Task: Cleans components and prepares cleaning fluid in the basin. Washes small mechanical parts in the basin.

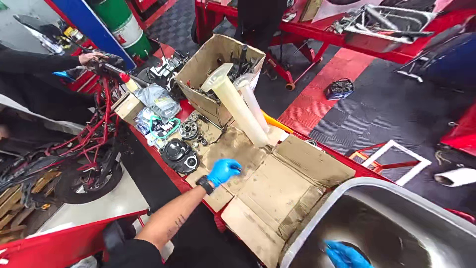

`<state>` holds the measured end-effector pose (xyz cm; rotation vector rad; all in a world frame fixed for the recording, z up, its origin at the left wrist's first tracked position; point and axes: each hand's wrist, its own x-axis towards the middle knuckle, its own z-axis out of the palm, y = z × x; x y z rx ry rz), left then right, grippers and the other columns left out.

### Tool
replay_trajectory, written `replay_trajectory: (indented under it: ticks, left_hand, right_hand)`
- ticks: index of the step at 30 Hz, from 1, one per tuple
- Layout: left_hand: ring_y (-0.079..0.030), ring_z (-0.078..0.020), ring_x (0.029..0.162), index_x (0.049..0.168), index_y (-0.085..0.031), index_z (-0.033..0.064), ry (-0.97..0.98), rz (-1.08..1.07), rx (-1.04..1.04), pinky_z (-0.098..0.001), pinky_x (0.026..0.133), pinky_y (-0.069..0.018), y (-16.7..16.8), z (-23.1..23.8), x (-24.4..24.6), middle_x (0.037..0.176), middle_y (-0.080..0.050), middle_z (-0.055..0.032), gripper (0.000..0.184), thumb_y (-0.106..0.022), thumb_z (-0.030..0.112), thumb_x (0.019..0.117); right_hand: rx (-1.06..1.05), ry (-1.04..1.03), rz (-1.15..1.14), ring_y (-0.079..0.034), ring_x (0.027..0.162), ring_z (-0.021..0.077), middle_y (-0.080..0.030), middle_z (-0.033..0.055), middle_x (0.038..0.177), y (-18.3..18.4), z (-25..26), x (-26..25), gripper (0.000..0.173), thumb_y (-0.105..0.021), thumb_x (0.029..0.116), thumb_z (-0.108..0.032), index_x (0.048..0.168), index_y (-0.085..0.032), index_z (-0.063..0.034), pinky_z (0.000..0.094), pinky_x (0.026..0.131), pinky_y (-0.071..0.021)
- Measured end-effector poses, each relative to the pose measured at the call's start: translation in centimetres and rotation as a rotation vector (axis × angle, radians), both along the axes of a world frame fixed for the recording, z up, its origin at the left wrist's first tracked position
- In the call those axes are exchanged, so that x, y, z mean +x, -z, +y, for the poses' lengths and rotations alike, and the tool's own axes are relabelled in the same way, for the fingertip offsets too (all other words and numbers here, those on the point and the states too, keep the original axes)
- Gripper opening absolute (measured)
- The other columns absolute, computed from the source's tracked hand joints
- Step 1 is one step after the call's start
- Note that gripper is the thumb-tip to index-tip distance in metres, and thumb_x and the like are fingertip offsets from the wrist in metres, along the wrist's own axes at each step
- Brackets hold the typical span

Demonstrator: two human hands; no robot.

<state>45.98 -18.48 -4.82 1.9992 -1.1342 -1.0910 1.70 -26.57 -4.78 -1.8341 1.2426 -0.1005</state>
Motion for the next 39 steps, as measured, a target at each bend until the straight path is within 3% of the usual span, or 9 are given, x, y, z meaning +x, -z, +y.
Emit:
replay_trajectory:
  ticks: [4, 8, 12, 16, 23, 28, 35, 39]
  left_hand:
    - [-0.068, -0.0231, 0.116, 0.122, -0.073, 0.0076, -0.059, -0.239, 0.15, -0.0456, 0.107, -0.0504, -1.1, -1.2, 16.8, 0.121, -0.072, -0.0121, 0.031, -0.071, 0.02, 0.0941]
    - [-0.067, -0.0262, 0.117, 0.121, -0.075, 0.0107, -0.006, -0.335, 0.273, -0.0502, 0.108, -0.049, 1.4, -5.3, 30.0, 0.121, -0.073, -0.0114, 0.028, -0.071, 0.02, 0.0949]
    - [-0.067, -0.0291, 0.117, 0.116, -0.076, 0.0106, 0.059, -0.307, 0.355, -0.0538, 0.107, -0.0485, 4.9, -8.0, 36.0, 0.118, -0.073, -0.0123, 0.026, -0.074, 0.021, 0.0932]
    - [-0.067, -0.0306, 0.117, 0.117, -0.075, 0.0097, 0.114, -0.329, 0.405, -0.0562, 0.106, -0.0489, 6.8, -9.3, 37.1, 0.117, -0.074, -0.0125, 0.029, -0.075, 0.024, 0.091]
    - [-0.062, -0.0335, 0.124, 0.121, -0.073, 0.0128, 0.175, -0.399, 0.568, -0.0604, 0.104, -0.0475, 7.8, -10.1, 37.1, 0.126, -0.07, -0.0132, 0.038, -0.075, 0.034, 0.0888]
    - [-0.062, -0.0324, 0.124, 0.12, -0.074, 0.0138, 0.182, -0.386, 0.606, -0.0591, 0.105, -0.0475, 8.7, -10.3, 37.3, 0.125, -0.07, -0.0119, 0.037, -0.075, 0.035, 0.0899]
    - [-0.064, -0.0352, 0.122, 0.125, -0.072, 0.014, 0.156, -0.443, 0.566, -0.0611, 0.102, -0.0485, 7.9, -9.4, 37.4, 0.125, -0.07, -0.0149, 0.032, -0.053, 0.026, 0.1028]
    - [-0.065, -0.0346, 0.121, 0.125, -0.072, 0.013, 0.187, -0.438, 0.533, -0.059, 0.102, -0.0487, 7.3, -8.8, 37.7, 0.123, -0.071, -0.0145, 0.033, -0.049, 0.025, 0.1045]
  right_hand:
    - [-0.022, 0.088, -0.215, -0.072, 0.092, 0.018, -0.074, 0.0107, 0.104, -0.3, 0.0, 16.0, 0.02, -0.07, 0.094, -0.014, 0.111, -0.074, -0.003, 0.0408, 0.086, -0.0603]
    - [0.137, 0.189, -0.365, -0.073, 0.085, 0.0129, -0.077, 0.0056, 0.099, 1.7, -1.3, 34.7, 0.018, -0.072, 0.0934, -0.013, 0.109, -0.075, -0.0052, 0.0342, 0.08, -0.0626]
    - [0.24, 0.23, -0.364, -0.072, 0.081, 0.012, -0.075, 0.0053, 0.094, 6.4, -3.1, 49.7, 0.017, -0.071, 0.0935, -0.013, 0.108, -0.075, -0.0054, 0.0337, 0.078, -0.0613]
    - [0.171, 0.216, -0.237, -0.07, 0.092, 0.0171, -0.075, 0.0085, 0.101, 9.6, -4.1, 58.6, 0.019, -0.068, 0.0946, -0.014, 0.109, -0.076, -0.0051, 0.0388, 0.087, -0.0571]
    - [0.188, 0.271, -0.058, -0.07, 0.104, 0.0251, -0.075, 0.0124, 0.107, 12.0, -3.5, 65.2, 0.02, -0.064, 0.0966, -0.017, 0.108, -0.076, -0.0066, 0.0476, 0.096, -0.0533]
    - [0.213, 0.325, -0.044, -0.069, 0.109, 0.0252, -0.074, 0.0144, 0.112, 11.6, -3.2, 66.7, 0.019, -0.064, 0.0976, -0.013, 0.11, -0.076, -0.0045, 0.0455, 0.1, -0.0517]
    - [0.203, 0.334, -0.066, -0.069, 0.111, 0.0277, -0.074, 0.0161, 0.115, 12.0, -3.1, 65.8, 0.022, -0.064, 0.0991, -0.01, 0.116, -0.076, -0.0046, 0.0467, 0.102, -0.0516]
    - [0.2, 0.317, -0.107, -0.069, 0.111, 0.03, -0.073, 0.0196, 0.116, 11.7, -3.1, 65.5, 0.022, -0.063, 0.0989, -0.007, 0.116, -0.075, -0.0014, 0.048, 0.102, -0.0518]
